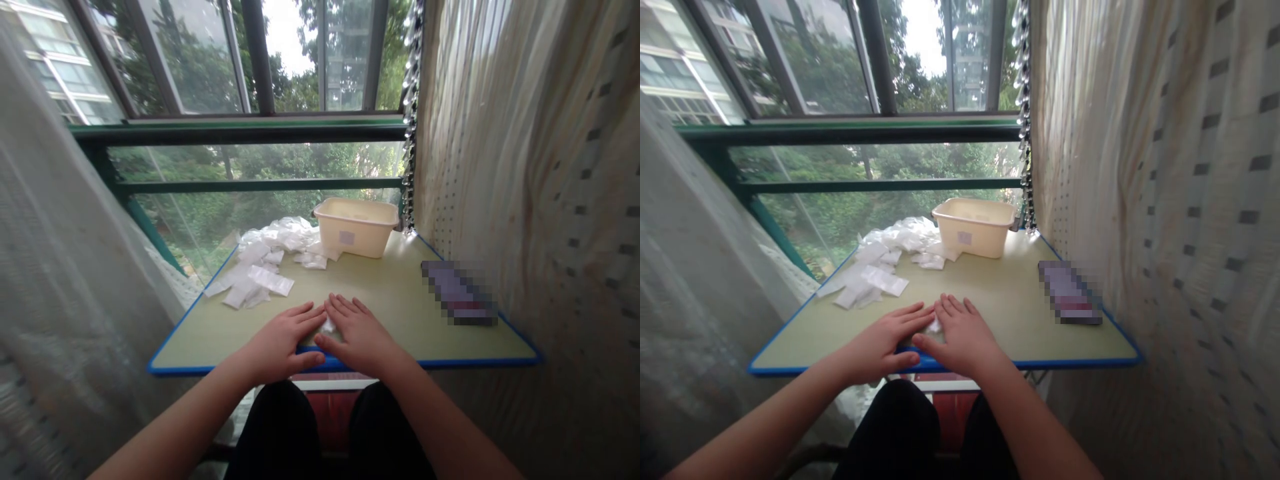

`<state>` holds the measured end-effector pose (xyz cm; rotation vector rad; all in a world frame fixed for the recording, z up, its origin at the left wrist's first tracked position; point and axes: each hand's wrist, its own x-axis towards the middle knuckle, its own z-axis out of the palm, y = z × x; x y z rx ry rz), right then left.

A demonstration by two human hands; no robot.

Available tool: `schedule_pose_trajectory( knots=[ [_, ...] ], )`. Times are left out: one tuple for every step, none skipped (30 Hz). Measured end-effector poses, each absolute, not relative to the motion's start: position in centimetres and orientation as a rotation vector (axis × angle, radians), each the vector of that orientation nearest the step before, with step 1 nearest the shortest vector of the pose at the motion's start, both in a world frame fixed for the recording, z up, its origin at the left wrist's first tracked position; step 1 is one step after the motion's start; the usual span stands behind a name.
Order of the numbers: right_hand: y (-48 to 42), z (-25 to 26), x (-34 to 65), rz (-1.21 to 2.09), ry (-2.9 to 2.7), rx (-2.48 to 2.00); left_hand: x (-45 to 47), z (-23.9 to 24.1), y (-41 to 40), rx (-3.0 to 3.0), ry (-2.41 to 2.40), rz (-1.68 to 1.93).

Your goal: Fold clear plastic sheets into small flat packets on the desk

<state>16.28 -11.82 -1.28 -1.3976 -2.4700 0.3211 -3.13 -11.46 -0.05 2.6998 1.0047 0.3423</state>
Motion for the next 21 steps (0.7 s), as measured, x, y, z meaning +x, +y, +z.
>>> schedule_pose_trajectory(
  knots=[
    [-11.8,-1.3,16.4,0.343,-2.446,-1.383,-3.3,-0.1,-11.4,2.683,1.009,0.35],
    [-11.7,-1.3,16.6,0.367,-2.418,-1.364,-3.4,-0.1,-11.4,2.665,1.02,0.365],
    [-11.6,-1.3,16.7,0.393,-2.383,-1.345,-3.5,-0.2,-11.4,2.645,1.03,0.383],
    [-11.5,-1.4,16.9,0.421,-2.341,-1.325,-3.6,-0.3,-11.4,2.62,1.038,0.404],
    [-11.4,-1.5,17.0,0.451,-2.293,-1.303,-3.6,-0.4,-11.3,2.588,1.048,0.431],
    [-11.2,-1.6,17.1,0.48,-2.241,-1.28,-3.7,-0.5,-11.3,2.55,1.06,0.463],
    [-11.1,-1.7,17.3,0.502,-2.188,-1.257,-3.6,-0.6,-11.2,2.506,1.079,0.503],
    [-11.0,-1.8,17.4,0.518,-2.14,-1.236,-3.6,-0.8,-11.0,2.459,1.109,0.551],
    [-10.9,-1.8,17.4,0.529,-2.103,-1.215,-3.5,-1.0,-10.9,2.415,1.144,0.604],
    [-10.8,-1.9,17.5,0.534,-2.077,-1.197,-3.4,-1.1,-10.7,2.381,1.179,0.654],
    [-10.7,-1.9,17.5,0.534,-2.06,-1.181,-3.3,-1.3,-10.6,2.361,1.21,0.699],
    [-10.7,-1.9,17.6,0.529,-2.05,-1.167,-3.2,-1.5,-10.4,2.354,1.236,0.734],
    [-10.7,-2.0,17.6,0.52,-2.044,-1.155,-3.1,-1.6,-10.2,2.356,1.261,0.765],
    [-10.7,-2.0,17.6,0.509,-2.038,-1.146,-3.1,-1.7,-10.1,2.362,1.285,0.788],
    [-10.8,-2.0,17.5,0.499,-2.033,-1.142,-3.1,-1.8,-9.9,2.363,1.315,0.814],
    [-10.8,-2.0,17.5,0.489,-2.027,-1.141,-3.1,-1.8,-9.8,2.36,1.357,0.843],
    [-10.8,-2.0,17.5,0.483,-2.023,-1.142,-3.1,-1.9,-9.7,2.357,1.41,0.872],
    [-10.9,-2.1,17.4,0.478,-2.023,-1.144,-3.2,-1.9,-9.6,2.359,1.466,0.894],
    [-10.9,-2.1,17.4,0.473,-2.025,-1.149,-3.2,-1.9,-9.6,2.371,1.517,0.905],
    [-10.8,-2.2,17.4,0.465,-2.026,-1.158,-3.2,-1.8,-9.6,2.391,1.554,0.901],
    [-10.8,-2.2,17.3,0.453,-2.022,-1.172,-3.1,-1.8,-9.6,2.416,1.577,0.89]
  ],
)
